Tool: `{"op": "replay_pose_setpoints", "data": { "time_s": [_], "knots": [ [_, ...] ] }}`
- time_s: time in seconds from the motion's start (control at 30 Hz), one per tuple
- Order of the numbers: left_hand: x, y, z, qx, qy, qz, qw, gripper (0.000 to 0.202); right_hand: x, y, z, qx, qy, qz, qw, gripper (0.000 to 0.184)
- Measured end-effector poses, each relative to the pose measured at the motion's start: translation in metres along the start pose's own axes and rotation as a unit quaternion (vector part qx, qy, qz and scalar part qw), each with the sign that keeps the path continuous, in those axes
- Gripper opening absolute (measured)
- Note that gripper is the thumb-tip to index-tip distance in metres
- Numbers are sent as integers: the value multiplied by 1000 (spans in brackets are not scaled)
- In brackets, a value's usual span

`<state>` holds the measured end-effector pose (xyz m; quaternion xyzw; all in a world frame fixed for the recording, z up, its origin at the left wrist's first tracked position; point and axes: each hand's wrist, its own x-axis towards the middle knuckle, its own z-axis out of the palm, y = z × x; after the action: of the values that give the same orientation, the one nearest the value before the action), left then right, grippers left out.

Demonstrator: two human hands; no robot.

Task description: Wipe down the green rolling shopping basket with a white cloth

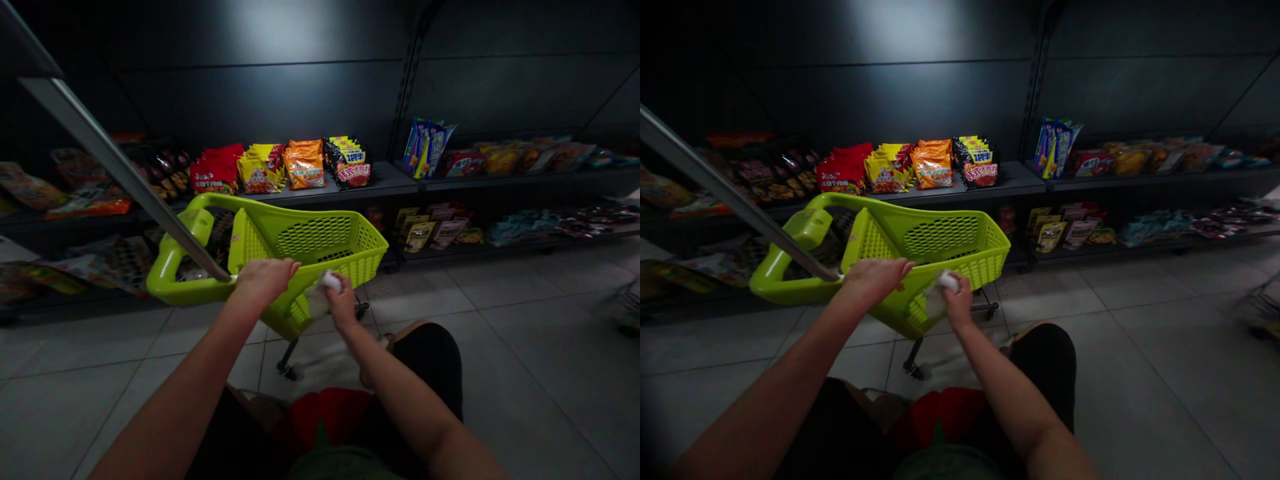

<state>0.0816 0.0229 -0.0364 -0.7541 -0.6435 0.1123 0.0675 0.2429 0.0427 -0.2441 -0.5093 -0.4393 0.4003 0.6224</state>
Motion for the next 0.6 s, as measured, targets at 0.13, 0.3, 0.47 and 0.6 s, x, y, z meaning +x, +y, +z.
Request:
{"op": "replay_pose_setpoints", "data": {
  "time_s": [0.13,0.3,0.47,0.6],
  "knots": [
    [0,-3,0,-3,-19,8,1000,52,104,-10,-64,29,271,3,962,50],
    [2,-1,0,-8,-3,19,1000,52,58,12,-21,5,247,-21,969,49],
    [4,-4,4,5,7,-1,1000,55,-62,42,46,-44,-152,-136,978,38],
    [2,-11,6,10,-3,-4,1000,53,-27,44,3,-104,-110,-133,980,31]
  ]
}}
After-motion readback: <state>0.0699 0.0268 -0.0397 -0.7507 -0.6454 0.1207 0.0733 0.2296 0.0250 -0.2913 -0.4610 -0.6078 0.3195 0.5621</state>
